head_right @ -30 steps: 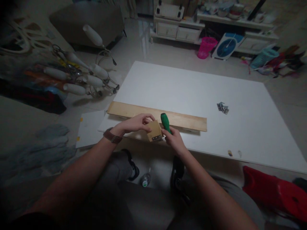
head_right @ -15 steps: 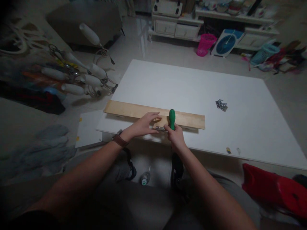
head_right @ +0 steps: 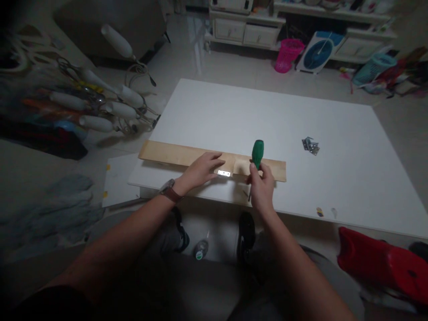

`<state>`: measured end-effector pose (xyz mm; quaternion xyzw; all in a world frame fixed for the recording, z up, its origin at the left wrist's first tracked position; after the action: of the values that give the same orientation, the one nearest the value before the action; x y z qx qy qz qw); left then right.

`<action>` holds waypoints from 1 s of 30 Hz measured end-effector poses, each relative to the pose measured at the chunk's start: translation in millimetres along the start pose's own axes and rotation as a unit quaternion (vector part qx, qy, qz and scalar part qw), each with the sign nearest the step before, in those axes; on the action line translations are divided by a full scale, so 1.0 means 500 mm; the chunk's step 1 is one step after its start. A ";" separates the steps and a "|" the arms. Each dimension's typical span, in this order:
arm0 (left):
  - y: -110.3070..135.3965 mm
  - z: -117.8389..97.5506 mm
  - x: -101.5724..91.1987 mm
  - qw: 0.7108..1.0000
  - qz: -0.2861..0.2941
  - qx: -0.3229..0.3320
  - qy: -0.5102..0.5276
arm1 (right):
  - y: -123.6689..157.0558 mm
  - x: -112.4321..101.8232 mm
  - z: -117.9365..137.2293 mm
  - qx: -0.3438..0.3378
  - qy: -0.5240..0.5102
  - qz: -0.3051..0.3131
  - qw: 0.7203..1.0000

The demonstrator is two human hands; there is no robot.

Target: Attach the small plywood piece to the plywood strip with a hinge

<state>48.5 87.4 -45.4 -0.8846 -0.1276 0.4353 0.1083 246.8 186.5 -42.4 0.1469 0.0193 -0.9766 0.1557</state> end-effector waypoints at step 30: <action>0.014 -0.001 0.001 0.998 0.009 0.019 -0.061 | -0.032 0.036 0.119 -0.224 0.030 -0.023 0.974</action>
<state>50.1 81.0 -47.5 -0.8556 -0.1175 0.4914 0.1128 208.9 191.2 9.1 0.1371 0.2459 -0.9459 0.1615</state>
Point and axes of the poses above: each hand's wrist, its own y-axis away from the middle knuckle, its own x-axis out of the palm, z = x × y, the point moved 6 cm from there along -y, towards the middle knuckle, and after that the axes turned 7 degrees about -z, right-handed, at the moved point
